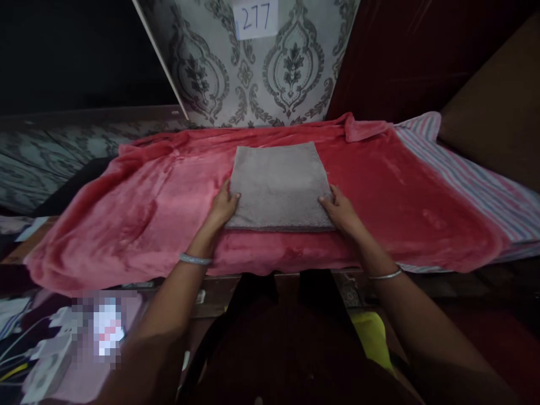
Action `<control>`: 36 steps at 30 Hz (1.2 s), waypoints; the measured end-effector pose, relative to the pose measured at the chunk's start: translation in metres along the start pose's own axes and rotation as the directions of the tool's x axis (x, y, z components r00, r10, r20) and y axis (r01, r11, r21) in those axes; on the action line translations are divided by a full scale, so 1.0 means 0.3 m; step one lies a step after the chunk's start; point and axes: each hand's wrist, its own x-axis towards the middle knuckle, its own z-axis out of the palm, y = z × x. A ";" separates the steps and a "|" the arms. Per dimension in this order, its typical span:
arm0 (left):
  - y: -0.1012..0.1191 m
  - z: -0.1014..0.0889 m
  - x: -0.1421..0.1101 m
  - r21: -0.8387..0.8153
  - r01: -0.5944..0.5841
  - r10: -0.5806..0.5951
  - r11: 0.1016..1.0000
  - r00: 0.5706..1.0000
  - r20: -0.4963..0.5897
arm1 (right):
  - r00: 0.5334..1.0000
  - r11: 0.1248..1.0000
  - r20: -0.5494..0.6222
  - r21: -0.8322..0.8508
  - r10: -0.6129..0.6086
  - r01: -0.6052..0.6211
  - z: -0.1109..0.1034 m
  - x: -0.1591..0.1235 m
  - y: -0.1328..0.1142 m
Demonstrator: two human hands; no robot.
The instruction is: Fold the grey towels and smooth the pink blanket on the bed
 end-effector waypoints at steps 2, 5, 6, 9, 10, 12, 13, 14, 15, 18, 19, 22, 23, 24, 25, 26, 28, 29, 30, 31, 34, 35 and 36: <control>0.014 0.002 -0.012 0.059 0.005 -0.006 0.998 1.000 0.009 | 0.999 0.999 -0.031 -0.046 0.025 -0.026 0.005 -0.003 -0.004; 0.024 0.008 -0.017 0.106 0.025 -0.027 0.994 1.000 0.015 | 0.996 0.994 -0.076 -0.098 0.048 -0.055 0.014 -0.007 -0.001; 0.024 0.009 -0.017 0.104 0.021 -0.023 0.994 1.000 0.017 | 0.995 0.993 -0.084 -0.106 0.045 -0.054 0.017 -0.008 0.001; 0.018 0.006 -0.017 0.078 -0.006 0.004 0.997 1.000 0.025 | 0.995 0.992 -0.096 -0.115 0.033 -0.044 0.025 -0.013 0.000; 0.016 0.004 -0.017 0.073 -0.010 0.008 0.997 1.000 0.025 | 0.995 0.992 -0.098 -0.120 0.034 -0.046 0.026 -0.013 -0.004; 0.015 -0.001 -0.016 0.070 -0.006 0.004 0.997 1.000 0.028 | 0.995 0.990 -0.094 -0.132 0.042 -0.054 0.025 -0.013 -0.014; 0.016 -0.004 -0.016 0.069 0.001 -0.002 0.998 1.000 0.025 | 0.995 0.989 -0.087 -0.138 0.050 -0.061 0.023 -0.013 -0.020; 0.017 -0.007 -0.016 0.066 0.010 -0.011 0.998 1.000 0.020 | 0.995 0.987 -0.078 -0.143 0.059 -0.070 0.020 -0.013 -0.025; 0.018 -0.012 -0.017 0.061 0.020 -0.021 0.998 1.000 0.016 | 0.995 0.986 -0.070 -0.147 0.066 -0.076 0.016 -0.014 -0.029; 0.027 -0.040 -0.023 0.086 0.040 -0.043 0.996 0.998 0.043 | 0.996 0.984 -0.048 -0.160 0.073 -0.080 -0.003 -0.023 -0.038; 0.034 -0.053 -0.026 0.125 0.043 -0.050 0.991 0.997 0.053 | 0.997 0.981 -0.048 -0.180 0.068 -0.076 -0.011 -0.028 -0.042; 0.080 -0.084 -0.032 0.307 -0.005 0.007 0.952 1.000 -0.008 | 0.997 0.952 -0.081 -0.306 -0.018 -0.007 -0.033 -0.035 -0.076; 0.104 -0.085 -0.033 0.359 -0.053 0.067 0.932 0.997 -0.028 | 0.993 0.935 -0.090 -0.353 -0.077 0.040 -0.036 -0.033 -0.096; 0.131 -0.080 -0.034 0.399 -0.117 0.140 0.910 0.990 -0.028 | 0.986 0.914 -0.091 -0.394 -0.140 0.093 -0.035 -0.029 -0.120; 0.160 -0.067 -0.037 0.423 -0.190 0.213 0.886 0.977 -0.006 | 0.977 0.892 -0.080 -0.427 -0.197 0.145 -0.029 -0.023 -0.145; 0.188 -0.048 -0.040 0.436 -0.260 0.275 0.862 0.961 0.029 | 0.969 0.871 -0.059 -0.454 -0.240 0.188 -0.020 -0.017 -0.170; 0.234 0.004 -0.054 0.451 -0.373 0.359 0.811 0.925 0.120 | 0.958 0.827 0.014 -0.502 -0.285 0.254 0.009 -0.009 -0.211; 0.248 0.032 -0.065 0.463 -0.407 0.371 0.787 0.913 0.171 | 0.955 0.805 0.074 -0.523 -0.287 0.282 0.026 -0.009 -0.222; 0.255 0.059 -0.077 0.478 -0.425 0.361 0.768 0.905 0.224 | 0.951 0.785 0.144 -0.539 -0.272 0.306 0.043 -0.011 -0.227; 0.257 0.083 -0.089 0.493 -0.434 0.336 0.754 0.900 0.279 | 0.946 0.769 0.215 -0.551 -0.245 0.324 0.058 -0.016 -0.226; 0.239 0.125 -0.118 0.534 -0.425 0.239 0.731 0.892 0.384 | 0.926 0.745 0.343 -0.574 -0.156 0.339 0.088 -0.032 -0.203; 0.232 0.129 -0.123 0.542 -0.422 0.224 0.726 0.891 0.394 | 0.925 0.744 0.351 -0.579 -0.144 0.335 0.092 -0.035 -0.195; 0.226 0.129 -0.125 0.549 -0.422 0.217 0.721 0.891 0.399 | 0.926 0.743 0.350 -0.580 -0.140 0.332 0.093 -0.038 -0.188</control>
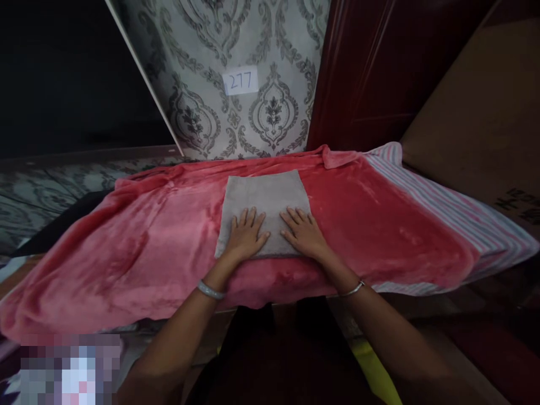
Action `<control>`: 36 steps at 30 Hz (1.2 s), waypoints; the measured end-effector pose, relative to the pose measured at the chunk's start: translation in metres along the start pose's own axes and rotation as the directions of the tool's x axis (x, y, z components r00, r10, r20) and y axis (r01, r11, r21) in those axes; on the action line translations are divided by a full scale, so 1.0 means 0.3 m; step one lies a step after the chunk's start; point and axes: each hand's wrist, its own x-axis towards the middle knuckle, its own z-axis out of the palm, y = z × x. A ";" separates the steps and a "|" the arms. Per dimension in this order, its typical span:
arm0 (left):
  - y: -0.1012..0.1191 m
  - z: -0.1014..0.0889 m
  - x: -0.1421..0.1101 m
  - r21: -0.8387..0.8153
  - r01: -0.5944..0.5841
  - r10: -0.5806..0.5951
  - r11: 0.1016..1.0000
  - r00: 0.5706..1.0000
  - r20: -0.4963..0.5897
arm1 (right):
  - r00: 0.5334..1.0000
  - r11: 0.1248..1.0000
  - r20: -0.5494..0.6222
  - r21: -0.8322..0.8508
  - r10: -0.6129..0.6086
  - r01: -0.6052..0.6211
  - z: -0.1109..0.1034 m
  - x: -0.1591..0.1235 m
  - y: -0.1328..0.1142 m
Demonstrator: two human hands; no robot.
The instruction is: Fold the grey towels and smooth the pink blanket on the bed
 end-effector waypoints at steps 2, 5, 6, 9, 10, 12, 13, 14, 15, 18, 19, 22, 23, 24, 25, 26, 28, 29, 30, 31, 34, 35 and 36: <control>-0.006 0.000 -0.001 0.009 0.005 -0.005 1.000 1.000 0.003 | 1.000 1.000 -0.006 0.005 0.003 -0.003 0.003 -0.002 0.004; -0.010 -0.006 0.002 0.006 0.011 -0.011 1.000 1.000 0.008 | 1.000 1.000 -0.001 0.010 0.005 -0.005 -0.001 0.001 0.002; -0.009 -0.007 0.002 0.001 0.013 -0.013 1.000 1.000 0.008 | 1.000 1.000 0.002 0.008 0.002 -0.002 -0.002 0.002 0.001; -0.007 -0.007 -0.003 -0.013 0.004 -0.005 1.000 1.000 -0.014 | 1.000 1.000 0.007 0.001 -0.004 0.004 -0.002 0.007 -0.001; -0.007 -0.006 -0.006 -0.018 -0.007 0.006 1.000 1.000 -0.025 | 1.000 1.000 0.008 -0.002 -0.006 0.006 -0.001 0.008 0.000; -0.010 -0.007 -0.013 -0.030 -0.037 0.036 0.999 0.999 -0.038 | 1.000 1.000 0.018 -0.007 -0.014 0.014 0.002 0.010 0.005; -0.012 -0.008 -0.017 -0.039 -0.052 0.051 0.998 0.998 -0.040 | 0.999 1.000 0.026 -0.008 -0.021 0.022 0.003 0.009 0.008; -0.015 -0.009 -0.020 -0.050 -0.070 0.068 0.996 0.997 -0.039 | 0.999 1.000 0.034 -0.006 -0.031 0.031 0.003 0.006 0.012; -0.019 -0.010 -0.022 -0.062 -0.092 0.089 0.994 0.995 -0.037 | 0.998 0.999 0.041 -0.003 -0.042 0.043 0.003 0.001 0.015; -0.030 -0.009 -0.024 -0.095 -0.164 0.160 0.982 0.986 -0.046 | 0.995 0.997 0.049 0.015 -0.082 0.081 0.003 -0.023 0.027; -0.033 -0.007 -0.024 -0.102 -0.182 0.177 0.978 0.983 -0.053 | 0.995 0.995 0.046 0.023 -0.094 0.093 0.003 -0.033 0.030; -0.034 0.000 -0.026 -0.111 -0.196 0.187 0.974 0.978 -0.090 | 0.992 0.992 0.039 0.051 -0.118 0.116 0.007 -0.067 0.036; -0.033 0.004 -0.028 -0.110 -0.197 0.185 0.974 0.976 -0.112 | 0.991 0.991 0.034 0.060 -0.126 0.123 0.010 -0.079 0.036; -0.031 0.007 -0.031 -0.109 -0.199 0.184 0.974 0.973 -0.139 | 0.991 0.989 0.029 0.070 -0.134 0.132 0.013 -0.092 0.036; -0.029 0.011 -0.034 -0.107 -0.202 0.182 0.974 0.969 -0.168 | 0.989 0.987 0.022 0.080 -0.145 0.142 0.017 -0.106 0.036; -0.029 0.016 -0.037 -0.106 -0.206 0.182 0.973 0.963 -0.196 | 0.988 0.984 0.015 0.092 -0.156 0.154 0.019 -0.120 0.036; -0.031 0.026 -0.041 -0.106 -0.218 0.187 0.970 0.950 -0.250 | 0.984 0.976 -0.002 0.127 -0.177 0.176 0.020 -0.147 0.037; -0.033 0.031 -0.041 -0.106 -0.229 0.193 0.968 0.942 -0.275 | 0.982 0.970 -0.010 0.153 -0.188 0.188 0.017 -0.156 0.039; -0.037 0.037 -0.040 -0.106 -0.244 0.203 0.964 0.933 -0.299 | 0.979 0.962 -0.018 0.184 -0.202 0.202 0.011 -0.159 0.042; -0.041 0.043 -0.037 -0.104 -0.261 0.215 0.960 0.922 -0.323 | 0.977 0.952 -0.025 0.219 -0.214 0.214 0.003 -0.155 0.045; -0.052 0.061 -0.026 -0.093 -0.310 0.250 0.946 0.883 -0.397 | 0.979 0.922 -0.076 0.330 -0.190 0.204 -0.039 -0.081 0.060; -0.055 0.066 -0.024 -0.088 -0.324 0.259 0.942 0.869 -0.423 | 0.983 0.917 -0.105 0.356 -0.153 0.181 -0.056 -0.036 0.065; -0.058 0.070 -0.023 -0.085 -0.338 0.268 0.937 0.854 -0.446 | 0.985 0.916 -0.136 0.372 -0.108 0.152 -0.073 0.017 0.068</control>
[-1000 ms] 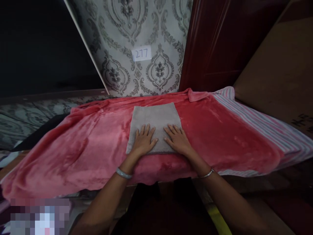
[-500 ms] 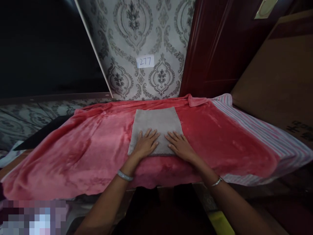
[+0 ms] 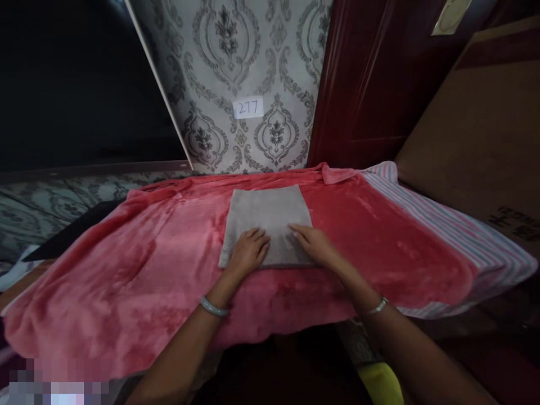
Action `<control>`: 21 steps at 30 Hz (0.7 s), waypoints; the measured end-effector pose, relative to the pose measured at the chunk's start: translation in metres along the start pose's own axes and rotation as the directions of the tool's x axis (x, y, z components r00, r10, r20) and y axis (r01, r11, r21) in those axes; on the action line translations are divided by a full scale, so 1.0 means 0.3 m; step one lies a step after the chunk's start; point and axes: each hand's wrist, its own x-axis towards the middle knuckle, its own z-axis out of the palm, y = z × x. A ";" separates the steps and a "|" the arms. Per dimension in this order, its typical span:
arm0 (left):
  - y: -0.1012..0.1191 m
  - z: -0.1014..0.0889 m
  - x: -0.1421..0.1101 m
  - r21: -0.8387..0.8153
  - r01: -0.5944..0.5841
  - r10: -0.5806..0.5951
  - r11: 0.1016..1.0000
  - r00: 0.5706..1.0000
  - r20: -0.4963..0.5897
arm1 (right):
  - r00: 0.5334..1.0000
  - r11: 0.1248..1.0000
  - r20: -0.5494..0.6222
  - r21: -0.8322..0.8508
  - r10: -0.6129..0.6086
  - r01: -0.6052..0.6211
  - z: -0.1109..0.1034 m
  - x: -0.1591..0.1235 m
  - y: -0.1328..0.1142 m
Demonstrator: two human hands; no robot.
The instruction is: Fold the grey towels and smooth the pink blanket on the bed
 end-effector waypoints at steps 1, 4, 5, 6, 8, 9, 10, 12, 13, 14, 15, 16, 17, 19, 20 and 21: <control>-0.001 0.001 -0.003 -0.004 -0.015 0.015 1.000 1.000 -0.018 | 0.999 1.000 -0.045 0.001 0.031 -0.031 -0.010 0.058 0.004; 0.008 -0.017 -0.013 -0.006 -0.036 0.036 0.999 0.999 -0.009 | 0.982 0.989 -0.144 -0.070 0.120 -0.131 -0.015 0.213 0.005; 0.015 -0.031 -0.014 0.001 -0.026 0.026 1.000 0.999 0.025 | 0.977 0.980 -0.154 -0.112 0.144 -0.162 -0.006 0.247 0.003; 0.024 -0.047 -0.009 0.012 -0.001 0.000 1.000 0.998 0.066 | 0.976 0.970 -0.144 -0.158 0.162 -0.184 0.008 0.268 0.001; 0.046 -0.079 0.020 0.040 0.088 -0.093 0.995 0.987 0.132 | 0.982 0.951 -0.077 -0.249 0.171 -0.185 0.048 0.276 -0.001; 0.058 -0.092 0.047 0.045 0.138 -0.143 0.989 0.979 0.145 | 0.986 0.944 -0.040 -0.286 0.162 -0.167 0.070 0.268 0.001; 0.069 -0.100 0.082 0.042 0.180 -0.184 0.983 0.973 0.142 | 0.988 0.937 -0.014 -0.315 0.151 -0.148 0.091 0.255 0.004; 0.087 -0.095 0.173 0.029 0.224 -0.226 0.974 0.967 0.118 | 0.992 0.927 -0.011 -0.354 0.127 -0.123 0.122 0.230 0.014; 0.091 -0.082 0.221 0.028 0.228 -0.230 0.973 0.967 0.112 | 0.993 0.923 -0.022 -0.367 0.117 -0.117 0.130 0.220 0.018; 0.092 -0.062 0.268 0.041 0.236 -0.239 0.971 0.964 0.112 | 0.994 0.920 -0.027 -0.377 0.109 -0.111 0.134 0.214 0.022; 0.089 -0.037 0.309 0.062 0.251 -0.257 0.966 0.959 0.118 | 0.994 0.917 -0.026 -0.384 0.104 -0.106 0.135 0.211 0.025; 0.083 -0.009 0.341 0.086 0.273 -0.282 0.958 0.950 0.131 | 0.994 0.915 -0.022 -0.389 0.103 -0.104 0.133 0.210 0.025; 0.075 0.019 0.363 0.108 0.299 -0.312 0.948 0.938 0.149 | 0.994 0.913 -0.019 -0.393 0.106 -0.105 0.130 0.211 0.025; 0.055 0.072 0.378 0.138 0.341 -0.363 0.930 0.912 0.190 | 0.993 0.909 -0.014 -0.403 0.116 -0.112 0.126 0.213 0.022; 0.047 0.093 0.375 0.147 0.353 -0.378 0.924 0.902 0.206 | 0.993 0.906 -0.015 -0.408 0.120 -0.115 0.125 0.213 0.021; 0.039 0.110 0.368 0.152 0.358 -0.385 0.921 0.897 0.217 | 0.993 0.903 -0.015 -0.414 0.121 -0.116 0.126 0.214 0.021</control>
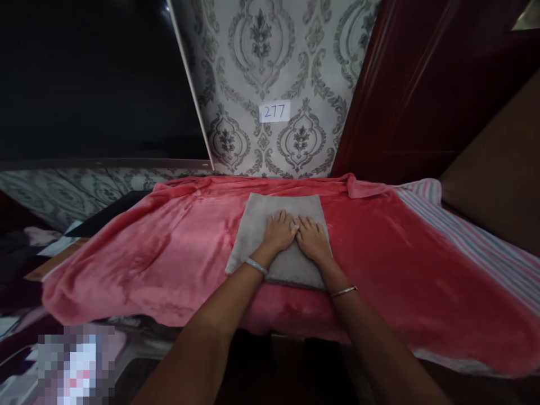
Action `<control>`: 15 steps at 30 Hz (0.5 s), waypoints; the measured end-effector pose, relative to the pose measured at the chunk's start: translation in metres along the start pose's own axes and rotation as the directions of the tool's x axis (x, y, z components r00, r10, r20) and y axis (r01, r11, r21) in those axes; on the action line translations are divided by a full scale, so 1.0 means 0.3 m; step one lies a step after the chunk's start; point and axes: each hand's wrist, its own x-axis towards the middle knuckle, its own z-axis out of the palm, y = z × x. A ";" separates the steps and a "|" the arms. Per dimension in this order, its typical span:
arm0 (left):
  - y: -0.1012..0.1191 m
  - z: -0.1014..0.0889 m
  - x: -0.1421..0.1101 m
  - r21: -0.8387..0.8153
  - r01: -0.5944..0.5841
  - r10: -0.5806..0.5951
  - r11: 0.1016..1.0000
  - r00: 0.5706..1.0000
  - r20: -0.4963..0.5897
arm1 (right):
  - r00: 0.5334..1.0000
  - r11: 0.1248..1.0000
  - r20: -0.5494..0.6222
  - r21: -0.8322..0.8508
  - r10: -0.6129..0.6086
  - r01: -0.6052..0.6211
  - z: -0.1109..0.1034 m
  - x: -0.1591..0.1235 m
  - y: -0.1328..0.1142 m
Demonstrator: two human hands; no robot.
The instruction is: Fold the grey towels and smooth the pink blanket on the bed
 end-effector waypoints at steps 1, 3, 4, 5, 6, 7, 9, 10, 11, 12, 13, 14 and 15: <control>-0.006 0.014 -0.003 0.003 0.000 0.000 1.000 1.000 0.005 | 1.000 1.000 0.000 -0.006 0.000 0.000 0.002 0.000 0.000; -0.013 0.029 -0.012 0.008 -0.003 0.003 1.000 1.000 0.003 | 1.000 1.000 0.001 -0.007 0.003 -0.003 0.009 0.001 0.002; -0.014 0.031 -0.016 0.011 0.000 0.000 1.000 1.000 -0.001 | 1.000 1.000 0.001 -0.002 0.004 -0.004 0.012 0.002 0.003; -0.014 0.030 -0.020 0.015 0.009 -0.009 1.000 1.000 -0.006 | 1.000 1.000 -0.001 0.004 0.003 -0.003 0.014 0.002 0.004; -0.015 0.026 -0.024 0.022 0.023 -0.023 0.999 1.000 -0.011 | 1.000 1.000 -0.003 0.009 0.001 -0.001 0.016 0.003 0.005; -0.017 0.020 -0.029 0.030 0.039 -0.039 0.999 0.999 -0.011 | 1.000 1.000 -0.004 0.014 -0.001 0.001 0.016 0.003 0.005; -0.027 0.002 -0.044 0.050 0.074 -0.075 0.996 0.997 0.008 | 1.000 1.000 0.000 0.021 -0.007 0.007 0.014 0.003 0.005; -0.037 -0.009 -0.055 0.060 0.093 -0.095 0.994 0.995 0.027 | 1.000 1.000 0.004 0.024 -0.008 0.007 0.012 0.002 0.005; -0.050 -0.021 -0.069 0.068 0.113 -0.117 0.991 0.992 0.047 | 1.000 1.000 0.006 0.027 -0.007 0.007 0.010 0.002 0.005; -0.067 -0.032 -0.086 0.074 0.136 -0.140 0.988 0.988 0.062 | 1.000 1.000 0.008 0.029 -0.007 0.007 0.009 0.003 0.004; -0.085 -0.043 -0.104 0.081 0.159 -0.165 0.984 0.984 0.071 | 1.000 1.000 0.007 0.030 -0.006 0.006 0.008 0.003 0.004; -0.105 -0.052 -0.125 0.087 0.181 -0.188 0.980 0.979 0.076 | 1.000 1.000 0.005 0.029 -0.005 0.005 0.009 0.003 0.004; -0.126 -0.059 -0.147 0.095 0.201 -0.209 0.975 0.975 0.082 | 1.000 1.000 0.001 0.028 -0.003 0.003 0.012 0.003 0.003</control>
